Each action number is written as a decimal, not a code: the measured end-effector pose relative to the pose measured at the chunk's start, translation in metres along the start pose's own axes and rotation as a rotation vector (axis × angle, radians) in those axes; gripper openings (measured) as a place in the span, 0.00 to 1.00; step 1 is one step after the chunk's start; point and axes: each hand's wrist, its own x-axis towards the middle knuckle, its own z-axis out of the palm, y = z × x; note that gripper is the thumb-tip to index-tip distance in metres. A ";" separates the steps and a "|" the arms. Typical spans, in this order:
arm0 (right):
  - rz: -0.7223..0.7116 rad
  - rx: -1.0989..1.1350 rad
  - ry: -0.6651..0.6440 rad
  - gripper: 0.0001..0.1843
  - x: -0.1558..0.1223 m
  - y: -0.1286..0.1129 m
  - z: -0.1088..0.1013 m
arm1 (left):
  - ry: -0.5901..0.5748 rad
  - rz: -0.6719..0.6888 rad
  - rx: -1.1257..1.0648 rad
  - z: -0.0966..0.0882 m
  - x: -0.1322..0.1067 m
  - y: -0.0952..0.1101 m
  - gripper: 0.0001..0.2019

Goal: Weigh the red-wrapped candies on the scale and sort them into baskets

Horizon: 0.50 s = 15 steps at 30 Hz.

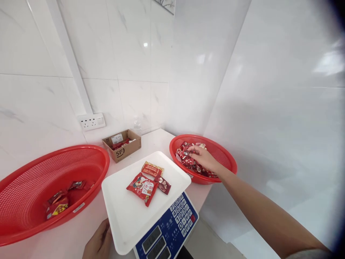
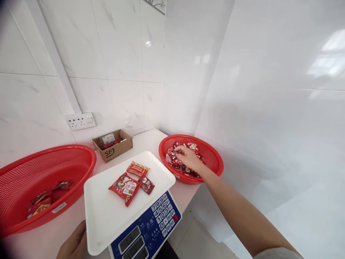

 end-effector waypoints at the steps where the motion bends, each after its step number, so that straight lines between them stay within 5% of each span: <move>1: -0.045 0.031 -0.028 0.14 -0.005 -0.012 0.008 | 0.000 0.001 -0.010 -0.001 0.000 0.000 0.18; 5: -0.281 0.067 -0.134 0.12 -0.026 -0.054 0.041 | 0.008 0.006 -0.016 -0.001 -0.002 0.003 0.18; 9: -0.371 0.166 -0.233 0.18 -0.037 -0.081 0.059 | -0.016 -0.006 0.000 -0.003 -0.003 0.006 0.20; 15: -0.368 0.053 -0.161 0.21 -0.042 -0.075 0.057 | -0.002 -0.005 0.006 -0.003 -0.004 0.009 0.20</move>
